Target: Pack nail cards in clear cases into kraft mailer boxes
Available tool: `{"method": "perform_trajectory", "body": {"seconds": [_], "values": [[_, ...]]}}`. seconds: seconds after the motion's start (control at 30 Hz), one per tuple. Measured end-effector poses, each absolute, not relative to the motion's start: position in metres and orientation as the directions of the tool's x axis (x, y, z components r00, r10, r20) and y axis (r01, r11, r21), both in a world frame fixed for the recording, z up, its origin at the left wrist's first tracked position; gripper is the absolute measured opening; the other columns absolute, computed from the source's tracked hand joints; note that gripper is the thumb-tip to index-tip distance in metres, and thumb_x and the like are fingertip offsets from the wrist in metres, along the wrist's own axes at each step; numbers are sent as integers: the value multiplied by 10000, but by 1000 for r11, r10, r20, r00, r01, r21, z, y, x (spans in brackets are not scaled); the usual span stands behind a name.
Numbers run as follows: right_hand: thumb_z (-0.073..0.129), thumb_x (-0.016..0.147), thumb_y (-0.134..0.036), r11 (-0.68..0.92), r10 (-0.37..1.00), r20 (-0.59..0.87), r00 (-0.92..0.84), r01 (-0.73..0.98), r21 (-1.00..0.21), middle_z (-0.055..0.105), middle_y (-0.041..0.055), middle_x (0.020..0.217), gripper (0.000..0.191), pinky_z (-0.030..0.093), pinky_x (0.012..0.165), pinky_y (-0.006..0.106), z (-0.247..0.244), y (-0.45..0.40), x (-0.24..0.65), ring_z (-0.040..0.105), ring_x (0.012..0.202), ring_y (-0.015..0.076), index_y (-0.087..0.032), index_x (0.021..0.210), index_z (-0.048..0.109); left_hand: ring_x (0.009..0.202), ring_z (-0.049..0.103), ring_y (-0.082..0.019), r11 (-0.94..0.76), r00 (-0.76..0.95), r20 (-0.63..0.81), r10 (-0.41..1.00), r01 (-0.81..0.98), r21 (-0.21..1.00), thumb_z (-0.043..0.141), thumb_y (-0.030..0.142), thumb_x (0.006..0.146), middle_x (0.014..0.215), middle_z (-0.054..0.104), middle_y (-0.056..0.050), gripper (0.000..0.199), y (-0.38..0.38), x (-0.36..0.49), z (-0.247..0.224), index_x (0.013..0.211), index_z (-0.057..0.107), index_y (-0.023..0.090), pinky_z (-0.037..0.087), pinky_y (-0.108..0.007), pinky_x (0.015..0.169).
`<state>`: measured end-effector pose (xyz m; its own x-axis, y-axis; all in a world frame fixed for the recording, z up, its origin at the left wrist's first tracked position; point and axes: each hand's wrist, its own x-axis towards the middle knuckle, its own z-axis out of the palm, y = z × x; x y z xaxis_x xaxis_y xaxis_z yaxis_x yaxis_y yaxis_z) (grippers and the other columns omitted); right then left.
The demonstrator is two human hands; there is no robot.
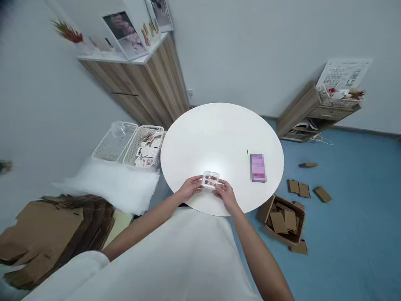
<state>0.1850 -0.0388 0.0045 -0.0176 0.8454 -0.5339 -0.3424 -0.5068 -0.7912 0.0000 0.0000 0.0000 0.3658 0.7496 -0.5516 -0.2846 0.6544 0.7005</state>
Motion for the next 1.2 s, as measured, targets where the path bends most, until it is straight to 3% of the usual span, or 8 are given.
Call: {"method": "perform_trajectory", "body": {"seconds": [0.2, 0.33, 0.43, 0.7, 0.9, 1.07, 1.2], "values": [[699, 582, -358, -502, 846, -532, 44, -270, -822, 602, -28, 704, 411, 495, 663, 300, 10, -35, 184, 630, 611, 141, -224, 923, 513, 763, 593, -120, 665, 355, -577, 735, -211, 717, 684, 309, 662, 909, 625, -63, 428, -2, -4, 4, 1054, 562, 188, 465, -270, 713], [686, 588, -360, -501, 849, -525, 66, -217, -838, 610, -20, 713, 382, 494, 672, 317, 9, -36, 178, 616, 600, 135, -214, 894, 512, 799, 606, -160, 621, 303, -587, 750, -18, 784, 676, 358, 655, 836, 645, -53, 471, -8, -6, 4, 1071, 535, 187, 450, -289, 704], [681, 585, -370, -495, 850, -521, 75, -222, -840, 607, -14, 730, 379, 495, 668, 324, 5, -38, 172, 604, 606, 132, -208, 877, 503, 760, 609, -169, 575, 237, -582, 778, 104, 811, 696, 367, 623, 714, 649, -44, 423, -13, -6, 1, 966, 573, 152, 440, -302, 715], [680, 556, -343, -474, 852, -512, 108, -253, -843, 481, -62, 593, 317, 493, 625, 297, -6, -42, 154, 521, 596, 110, -215, 746, 462, 648, 598, -136, 522, 183, -530, 828, 91, 848, 679, 359, 642, 638, 626, -19, 351, -23, -14, -10, 882, 563, 131, 434, -304, 742], [651, 604, -348, -526, 831, -548, 98, -184, -830, 542, -28, 737, 306, 476, 676, 303, -9, -30, 129, 560, 669, 127, -224, 816, 468, 706, 594, -133, 474, 99, -490, 866, 150, 868, 614, 329, 712, 778, 633, -34, 408, -15, -37, -12, 1071, 505, 168, 455, -288, 711], [647, 610, -355, -559, 818, -571, 70, -135, -818, 559, -21, 750, 334, 466, 656, 313, -16, -9, 94, 576, 671, 148, -232, 856, 457, 896, 562, -163, 396, 67, -421, 905, 233, 888, 589, 317, 729, 1100, 559, -84, 396, 1, -74, -11, 1105, 537, 206, 454, -304, 784], [636, 621, -369, -576, 813, -580, 49, -75, -814, 577, -6, 804, 349, 453, 629, 301, -20, 14, 59, 568, 677, 145, -237, 890, 459, 1008, 499, -193, 416, 29, -432, 901, 224, 881, 600, 271, 715, 1171, 497, -103, 507, 14, -105, -15, 1201, 469, 207, 460, -312, 792]]}}
